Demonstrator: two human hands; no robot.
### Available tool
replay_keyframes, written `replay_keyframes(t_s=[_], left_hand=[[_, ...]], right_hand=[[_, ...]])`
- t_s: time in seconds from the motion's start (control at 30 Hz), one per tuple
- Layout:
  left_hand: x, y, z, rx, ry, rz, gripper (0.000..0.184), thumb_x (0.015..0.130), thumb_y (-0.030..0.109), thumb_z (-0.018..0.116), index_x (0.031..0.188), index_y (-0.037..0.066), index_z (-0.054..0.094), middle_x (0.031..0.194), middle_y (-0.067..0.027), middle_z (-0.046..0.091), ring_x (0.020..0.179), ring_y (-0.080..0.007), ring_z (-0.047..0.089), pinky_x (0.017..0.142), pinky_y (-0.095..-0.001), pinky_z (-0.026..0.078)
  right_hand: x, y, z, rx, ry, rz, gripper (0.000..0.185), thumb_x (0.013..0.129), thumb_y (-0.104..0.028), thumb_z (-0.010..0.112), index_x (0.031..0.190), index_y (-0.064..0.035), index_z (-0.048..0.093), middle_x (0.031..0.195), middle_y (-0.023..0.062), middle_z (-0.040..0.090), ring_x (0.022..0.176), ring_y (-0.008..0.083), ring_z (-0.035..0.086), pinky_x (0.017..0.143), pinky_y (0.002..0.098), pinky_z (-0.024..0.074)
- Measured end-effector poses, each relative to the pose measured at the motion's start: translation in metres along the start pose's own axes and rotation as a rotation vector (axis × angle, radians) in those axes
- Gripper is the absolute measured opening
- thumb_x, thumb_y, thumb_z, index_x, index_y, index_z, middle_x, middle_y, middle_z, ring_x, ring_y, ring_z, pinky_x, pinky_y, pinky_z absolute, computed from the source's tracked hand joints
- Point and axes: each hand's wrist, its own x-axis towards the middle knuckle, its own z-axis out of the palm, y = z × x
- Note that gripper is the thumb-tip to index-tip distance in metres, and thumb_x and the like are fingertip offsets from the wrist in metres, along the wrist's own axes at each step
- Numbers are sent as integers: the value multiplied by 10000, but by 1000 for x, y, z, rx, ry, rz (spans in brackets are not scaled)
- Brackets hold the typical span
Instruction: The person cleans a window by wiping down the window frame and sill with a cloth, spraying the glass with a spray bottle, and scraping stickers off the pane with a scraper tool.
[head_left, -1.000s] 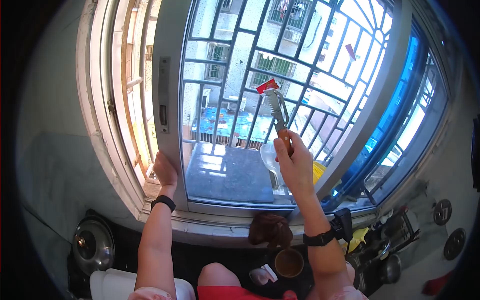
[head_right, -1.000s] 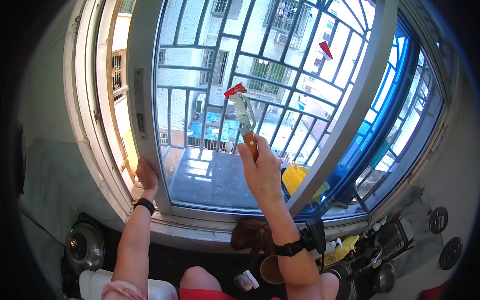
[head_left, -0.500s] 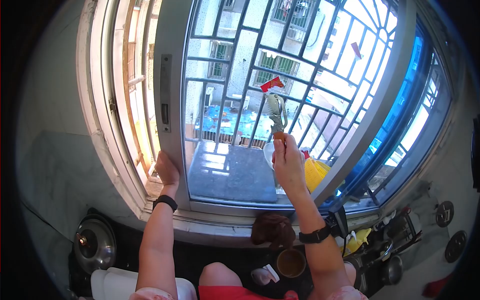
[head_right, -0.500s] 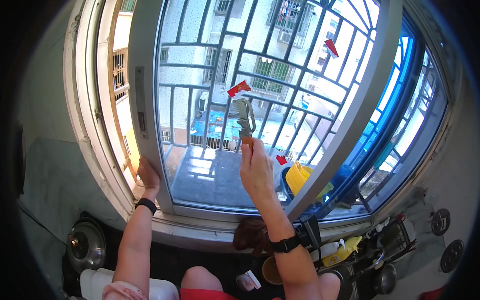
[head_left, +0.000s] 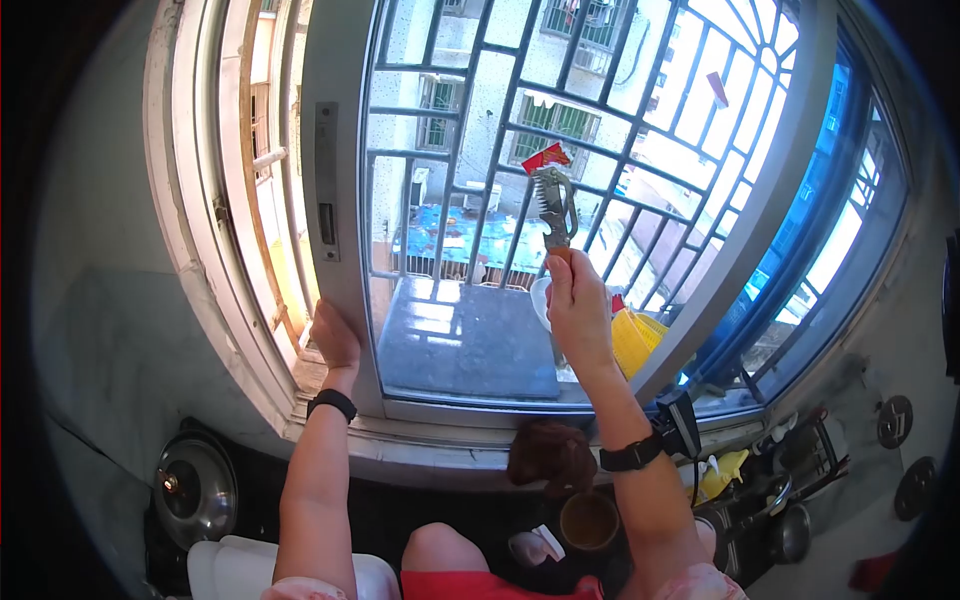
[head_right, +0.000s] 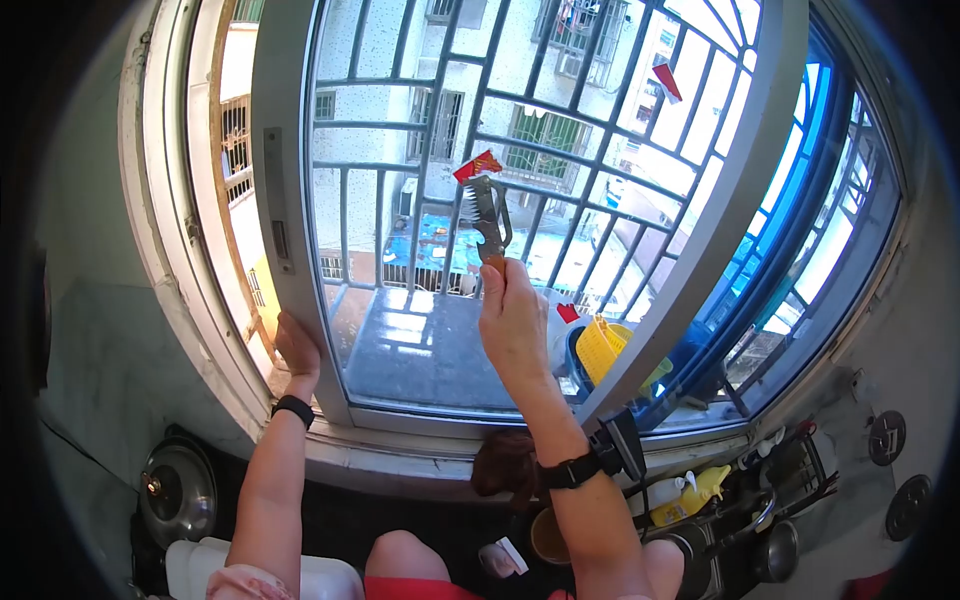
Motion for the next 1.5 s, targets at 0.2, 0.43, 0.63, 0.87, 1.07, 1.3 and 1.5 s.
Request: replay_keyframes(t_s=[0.2,0.43,0.63,0.87,1.07,1.3,1.5], left_hand=[[0,-1,0,54,11,34,584,1037,437,274,1077,-30,622,928,-216,685,868,-359,659,764,-416,501],[0,-6,1,73,14,-21,603,1037,447,260,1064,-32,625,923,-219,681,874,-379,652,772,-426,498],[1,0,-3,76,-12,-8,633,1032,480,247,1054,-29,623,912,-225,674,862,-393,644,766,-437,489],[2,-14,1,54,-3,-9,630,1032,475,249,1060,-31,623,924,-226,673,867,-378,647,771,-433,487],[1,-9,1,1,25,-17,611,1035,454,248,1060,-29,622,905,-222,674,850,-374,650,750,-426,492],[1,-9,-1,16,-17,-6,597,1039,446,259,1069,-25,624,918,-196,683,856,-342,656,759,-410,495],[1,-16,-1,-10,-16,-11,573,1040,430,283,1100,-26,624,951,-202,686,890,-340,658,783,-408,497]], right_hand=[[8,7,-2,-79,29,-122,294,1000,-276,494,992,-4,608,699,125,605,643,257,590,596,389,452],[2,4,-21,-130,-8,-79,261,993,-240,495,1006,-3,603,746,185,635,698,358,629,647,447,469],[35,-35,-18,-158,62,-224,242,984,-258,519,1001,-27,592,789,209,663,752,434,645,659,492,485],[64,1,-63,-455,206,-422,235,972,-308,559,954,-74,570,728,131,671,640,349,661,565,432,505],[80,4,-76,-682,201,-562,287,966,-361,563,883,-88,529,674,118,658,586,333,651,515,426,497],[81,9,-89,-724,15,-577,299,973,-355,552,894,-67,533,661,143,646,591,338,653,526,433,497],[93,7,-85,-708,32,-659,314,976,-374,544,909,-68,542,654,134,646,581,326,656,537,432,509]])
